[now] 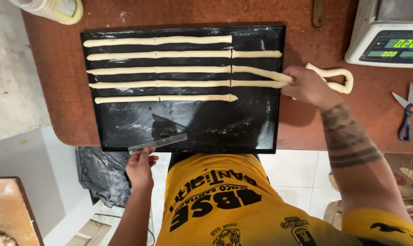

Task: Rolling dough into long strips, arranging them on a baking tray, and cutting them into smaller pieces using a scraper

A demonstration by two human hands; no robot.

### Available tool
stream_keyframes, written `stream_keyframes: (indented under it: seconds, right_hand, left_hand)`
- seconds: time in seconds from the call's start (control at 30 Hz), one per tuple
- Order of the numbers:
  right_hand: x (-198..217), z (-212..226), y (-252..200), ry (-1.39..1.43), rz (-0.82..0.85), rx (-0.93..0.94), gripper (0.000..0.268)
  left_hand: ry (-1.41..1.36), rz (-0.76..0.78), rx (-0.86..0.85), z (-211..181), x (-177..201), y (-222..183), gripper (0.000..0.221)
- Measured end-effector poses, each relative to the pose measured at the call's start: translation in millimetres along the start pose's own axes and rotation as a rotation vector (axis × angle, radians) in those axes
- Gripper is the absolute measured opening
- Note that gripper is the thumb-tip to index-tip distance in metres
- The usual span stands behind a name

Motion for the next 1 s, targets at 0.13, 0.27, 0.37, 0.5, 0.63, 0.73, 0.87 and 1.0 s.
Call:
stream_keyframes:
  seconds: [0.13,0.27,0.37,0.5,0.63,0.73,0.87,1.0]
  right_hand:
    - [65,68,-49,0.679,-0.038,-0.152,0.038]
    - [65,-42,-63,0.760,-0.136,-0.064,0.032]
    - [54,-74,-62,-0.137,-0.286,0.069,0.042]
    - [-17,-38,-42,-0.129,-0.456,-0.010,0.049]
    - [-113,72,-7,-0.069,-0.308,0.374,0.037]
    - [-148,73,1,-0.198,-0.372,0.451,0.023]
    - [-143,47,6,-0.152,-0.358,0.485,0.027]
    - [-78,51,37,-0.143,-0.577,0.444,0.021]
  left_hand:
    - [-0.048,0.011,0.006,4,-3,-4,0.010]
    - [-0.071,0.009,-0.003,4,-1,-5,0.009]
    - [-0.018,-0.012,0.023,-10,-1,-17,0.011]
    - [0.004,-0.003,0.019,-1,-10,-15,0.011]
    - [-0.022,0.009,-0.025,6,-17,-18,0.010]
    - [-0.025,0.004,-0.070,-12,-10,-31,0.012]
    - [-0.054,-0.043,-0.069,-7,19,-30,0.010]
    - [-0.041,-0.081,-0.050,9,40,-31,0.012]
Point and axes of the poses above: each hand's wrist, its own y-axis towards the middle knuckle, its own x-axis out of the back of the hand, z = x × y, the point moved 6 cm from there along y, towards the middle knuckle, and after that the axes turned 6 degrees about -z, right-handed, at the moved point
